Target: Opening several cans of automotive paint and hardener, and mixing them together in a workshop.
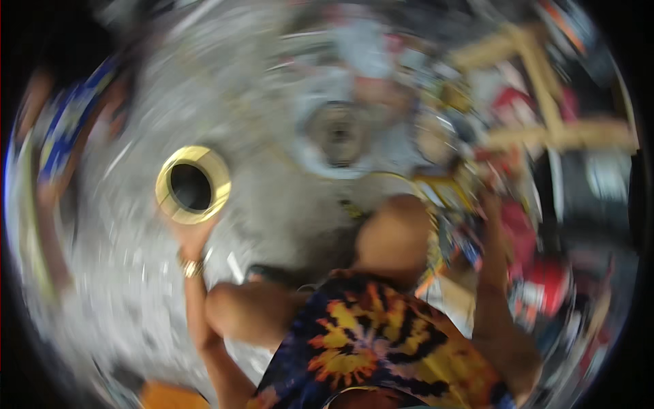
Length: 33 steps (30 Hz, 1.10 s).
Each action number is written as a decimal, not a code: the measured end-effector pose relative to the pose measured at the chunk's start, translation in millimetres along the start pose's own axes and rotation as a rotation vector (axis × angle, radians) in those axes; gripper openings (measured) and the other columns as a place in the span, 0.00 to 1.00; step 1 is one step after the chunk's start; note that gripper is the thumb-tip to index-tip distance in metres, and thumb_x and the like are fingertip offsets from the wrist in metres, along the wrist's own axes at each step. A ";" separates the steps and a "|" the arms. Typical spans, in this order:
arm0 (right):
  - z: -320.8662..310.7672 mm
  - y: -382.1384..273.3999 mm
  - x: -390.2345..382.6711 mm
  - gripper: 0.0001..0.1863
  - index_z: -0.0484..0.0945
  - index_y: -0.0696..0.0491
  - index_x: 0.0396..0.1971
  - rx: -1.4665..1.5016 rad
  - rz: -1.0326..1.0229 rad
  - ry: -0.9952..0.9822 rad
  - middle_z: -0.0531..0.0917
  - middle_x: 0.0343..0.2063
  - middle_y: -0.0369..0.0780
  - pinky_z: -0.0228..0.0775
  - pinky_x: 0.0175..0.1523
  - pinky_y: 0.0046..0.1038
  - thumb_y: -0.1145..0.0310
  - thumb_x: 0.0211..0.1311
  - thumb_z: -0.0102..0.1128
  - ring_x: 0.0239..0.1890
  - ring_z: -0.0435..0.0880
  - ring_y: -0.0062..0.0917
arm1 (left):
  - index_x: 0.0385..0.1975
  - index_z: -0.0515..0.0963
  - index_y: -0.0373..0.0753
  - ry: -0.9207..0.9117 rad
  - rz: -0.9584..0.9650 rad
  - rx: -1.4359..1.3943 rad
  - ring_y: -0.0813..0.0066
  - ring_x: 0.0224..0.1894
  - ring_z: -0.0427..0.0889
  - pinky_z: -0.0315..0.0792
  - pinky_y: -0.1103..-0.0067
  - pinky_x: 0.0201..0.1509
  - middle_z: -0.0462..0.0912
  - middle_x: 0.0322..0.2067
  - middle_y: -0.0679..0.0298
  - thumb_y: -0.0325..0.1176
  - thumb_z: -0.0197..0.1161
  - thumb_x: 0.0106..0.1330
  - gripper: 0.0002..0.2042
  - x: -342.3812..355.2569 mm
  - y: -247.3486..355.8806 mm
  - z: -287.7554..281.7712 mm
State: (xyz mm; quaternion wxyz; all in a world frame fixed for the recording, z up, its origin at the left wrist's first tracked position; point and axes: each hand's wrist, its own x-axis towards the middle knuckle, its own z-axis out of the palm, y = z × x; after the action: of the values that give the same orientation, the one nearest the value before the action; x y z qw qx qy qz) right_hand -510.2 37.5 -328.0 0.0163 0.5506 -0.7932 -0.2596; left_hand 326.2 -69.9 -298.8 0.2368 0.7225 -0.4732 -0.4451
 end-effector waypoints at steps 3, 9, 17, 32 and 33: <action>16.7 2.6 4.8 0.19 0.76 0.54 0.41 0.675 0.376 0.159 0.77 0.29 0.42 0.69 0.41 0.35 0.59 0.50 0.60 0.40 0.78 0.33 | 0.62 0.49 0.31 0.337 0.613 -0.065 0.59 0.60 0.62 0.55 0.69 0.64 0.58 0.60 0.50 0.34 0.74 0.45 0.47 26.5 -10.5 25.2; -41.0 -38.1 6.2 0.10 0.74 0.54 0.22 1.588 0.638 0.243 0.70 0.09 0.36 0.53 0.10 0.28 0.64 0.47 0.63 0.06 0.65 0.22 | 0.61 0.51 0.29 0.366 0.470 0.066 0.57 0.59 0.63 0.54 0.68 0.65 0.60 0.58 0.48 0.35 0.74 0.45 0.46 65.9 -48.3 74.3; -77.7 -55.1 -80.2 0.09 0.72 0.56 0.35 1.250 0.332 0.492 0.73 0.20 0.38 0.65 0.28 0.28 0.71 0.54 0.54 0.22 0.72 0.25 | 0.60 0.53 0.29 0.393 0.366 0.059 0.57 0.59 0.62 0.55 0.66 0.65 0.61 0.57 0.48 0.36 0.74 0.46 0.45 77.3 -78.0 98.1; -86.4 -81.0 -51.1 0.24 0.66 0.58 0.48 1.098 0.469 0.395 0.79 0.32 0.48 0.71 0.34 0.33 0.65 0.54 0.60 0.29 0.78 0.36 | 0.64 0.46 0.33 0.285 0.311 -0.054 0.58 0.62 0.61 0.54 0.65 0.66 0.56 0.61 0.48 0.32 0.73 0.48 0.47 58.1 -120.5 101.3; -84.2 -78.1 -40.8 0.23 0.68 0.57 0.49 1.723 0.531 0.256 0.81 0.30 0.40 0.71 0.35 0.27 0.71 0.51 0.57 0.32 0.80 0.25 | 0.65 0.42 0.36 0.239 0.271 -0.167 0.60 0.63 0.58 0.56 0.66 0.65 0.54 0.63 0.51 0.29 0.73 0.47 0.50 56.7 -127.3 102.5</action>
State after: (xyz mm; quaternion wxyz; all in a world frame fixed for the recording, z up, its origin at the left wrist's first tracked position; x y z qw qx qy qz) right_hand -400.4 20.2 -278.2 -0.2536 0.1962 -0.8054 0.4985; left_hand 306.4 -56.5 -470.1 0.4079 0.6777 -0.4962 -0.3579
